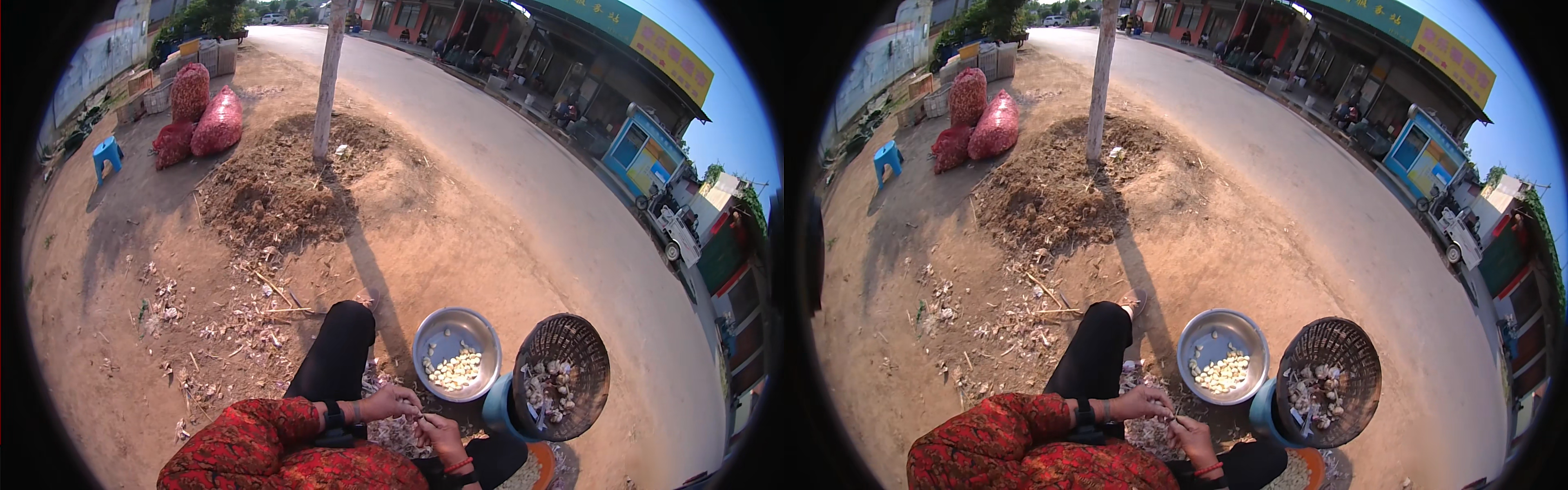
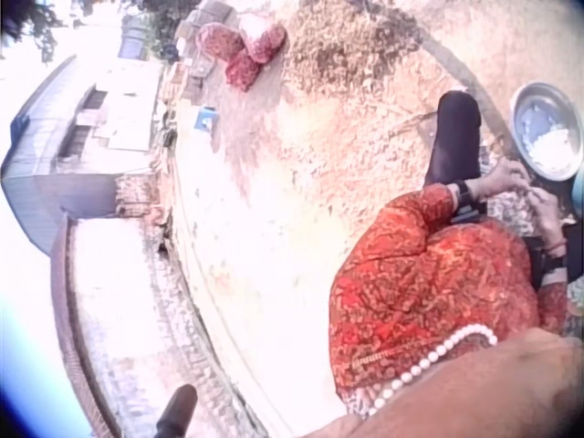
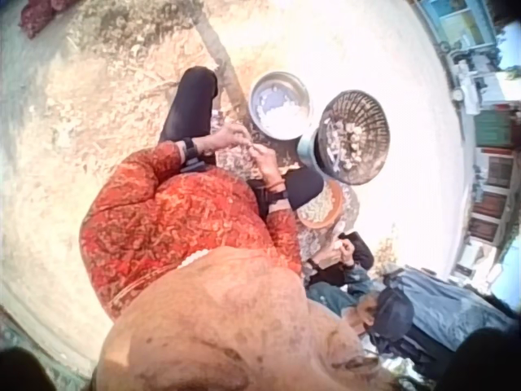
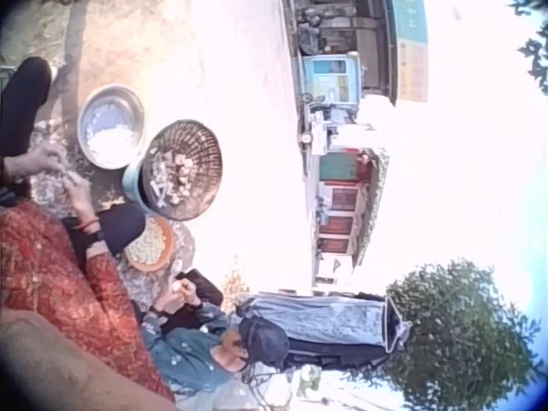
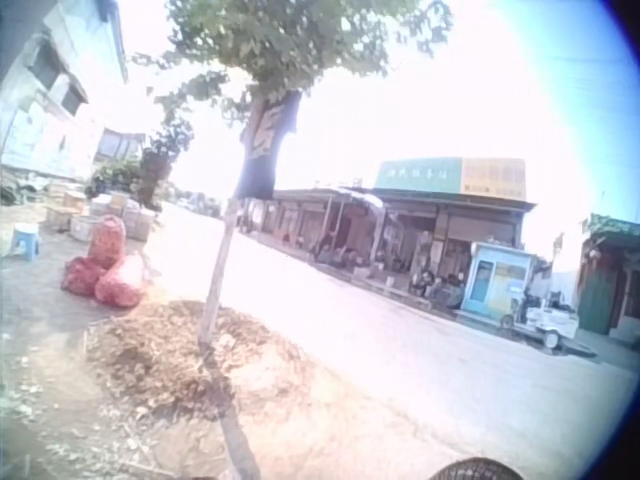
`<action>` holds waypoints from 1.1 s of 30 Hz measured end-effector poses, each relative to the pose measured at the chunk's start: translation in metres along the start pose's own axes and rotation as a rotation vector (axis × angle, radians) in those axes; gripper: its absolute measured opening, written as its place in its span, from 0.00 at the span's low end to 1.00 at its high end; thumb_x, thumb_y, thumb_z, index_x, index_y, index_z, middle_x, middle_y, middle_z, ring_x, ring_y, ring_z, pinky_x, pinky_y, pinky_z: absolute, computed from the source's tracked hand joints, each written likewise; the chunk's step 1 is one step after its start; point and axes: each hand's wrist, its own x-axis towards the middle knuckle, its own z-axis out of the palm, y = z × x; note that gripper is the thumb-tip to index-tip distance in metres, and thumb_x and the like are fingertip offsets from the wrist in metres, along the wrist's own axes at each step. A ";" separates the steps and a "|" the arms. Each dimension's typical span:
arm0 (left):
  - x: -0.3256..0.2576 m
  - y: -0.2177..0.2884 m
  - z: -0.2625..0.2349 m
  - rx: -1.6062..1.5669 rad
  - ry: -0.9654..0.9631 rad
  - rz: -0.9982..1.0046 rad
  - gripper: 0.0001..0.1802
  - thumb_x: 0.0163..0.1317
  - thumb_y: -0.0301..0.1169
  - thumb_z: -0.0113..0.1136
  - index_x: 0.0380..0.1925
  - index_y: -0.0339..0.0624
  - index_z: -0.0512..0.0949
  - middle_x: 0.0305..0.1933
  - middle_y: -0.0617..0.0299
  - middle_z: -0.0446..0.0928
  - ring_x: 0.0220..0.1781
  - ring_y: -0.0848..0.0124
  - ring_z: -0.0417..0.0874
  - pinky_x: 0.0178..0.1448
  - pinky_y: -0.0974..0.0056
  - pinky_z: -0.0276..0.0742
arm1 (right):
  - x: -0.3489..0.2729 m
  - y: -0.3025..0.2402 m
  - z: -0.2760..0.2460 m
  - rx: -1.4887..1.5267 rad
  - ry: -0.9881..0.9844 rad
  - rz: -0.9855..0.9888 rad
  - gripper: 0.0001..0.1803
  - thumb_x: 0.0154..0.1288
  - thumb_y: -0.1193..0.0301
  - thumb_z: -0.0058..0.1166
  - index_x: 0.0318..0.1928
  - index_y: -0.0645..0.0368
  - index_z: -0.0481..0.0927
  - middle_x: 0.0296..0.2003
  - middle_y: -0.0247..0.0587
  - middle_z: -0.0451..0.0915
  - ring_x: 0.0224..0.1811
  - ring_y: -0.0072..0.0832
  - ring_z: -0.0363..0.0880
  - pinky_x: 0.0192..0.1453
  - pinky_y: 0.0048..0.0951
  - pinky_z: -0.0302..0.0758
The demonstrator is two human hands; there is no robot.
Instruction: Peeling garlic cloves by hand and using a small paring knife.
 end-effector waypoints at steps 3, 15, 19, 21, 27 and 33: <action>0.002 0.000 -0.003 -0.190 0.034 -0.152 0.08 0.56 0.32 0.57 0.33 0.40 0.77 0.27 0.66 0.77 0.27 0.81 0.75 0.26 0.77 0.66 | 0.005 -0.004 -0.001 0.007 0.020 0.021 0.09 0.63 0.70 0.47 0.36 0.63 0.77 0.21 0.33 0.75 0.17 0.17 0.73 0.20 0.15 0.67; 0.012 0.020 -0.010 -0.663 0.008 -0.309 0.08 0.58 0.31 0.55 0.37 0.42 0.73 0.29 0.68 0.73 0.29 0.82 0.72 0.25 0.78 0.63 | 0.001 -0.028 -0.004 0.059 -0.048 0.040 0.10 0.61 0.71 0.48 0.39 0.66 0.75 0.22 0.33 0.75 0.19 0.17 0.73 0.23 0.17 0.68; 0.009 0.022 -0.005 -0.639 -0.015 -0.336 0.07 0.58 0.30 0.55 0.35 0.43 0.72 0.29 0.67 0.73 0.27 0.82 0.72 0.25 0.78 0.63 | -0.002 -0.010 -0.007 -0.279 0.012 -0.012 0.15 0.55 0.73 0.53 0.43 0.68 0.73 0.24 0.35 0.74 0.21 0.18 0.72 0.26 0.21 0.70; 0.006 0.023 -0.005 -0.618 -0.028 -0.349 0.06 0.58 0.30 0.55 0.34 0.43 0.72 0.29 0.67 0.73 0.26 0.82 0.71 0.25 0.78 0.63 | -0.006 -0.017 -0.002 -0.212 0.106 -0.149 0.14 0.54 0.75 0.54 0.43 0.65 0.73 0.25 0.35 0.74 0.23 0.17 0.72 0.27 0.21 0.71; 0.006 0.024 -0.006 -0.437 -0.096 -0.274 0.07 0.56 0.32 0.57 0.32 0.44 0.72 0.29 0.67 0.75 0.28 0.82 0.73 0.26 0.78 0.64 | -0.008 -0.039 0.000 -0.186 0.063 -0.153 0.12 0.56 0.75 0.52 0.42 0.66 0.73 0.26 0.34 0.75 0.25 0.16 0.73 0.27 0.19 0.72; 0.008 0.023 -0.005 -0.323 -0.077 -0.259 0.06 0.55 0.32 0.58 0.31 0.43 0.73 0.29 0.67 0.76 0.27 0.83 0.74 0.25 0.78 0.64 | -0.008 -0.037 0.005 -0.211 0.090 -0.191 0.11 0.57 0.75 0.52 0.41 0.65 0.74 0.26 0.34 0.75 0.23 0.16 0.72 0.26 0.18 0.72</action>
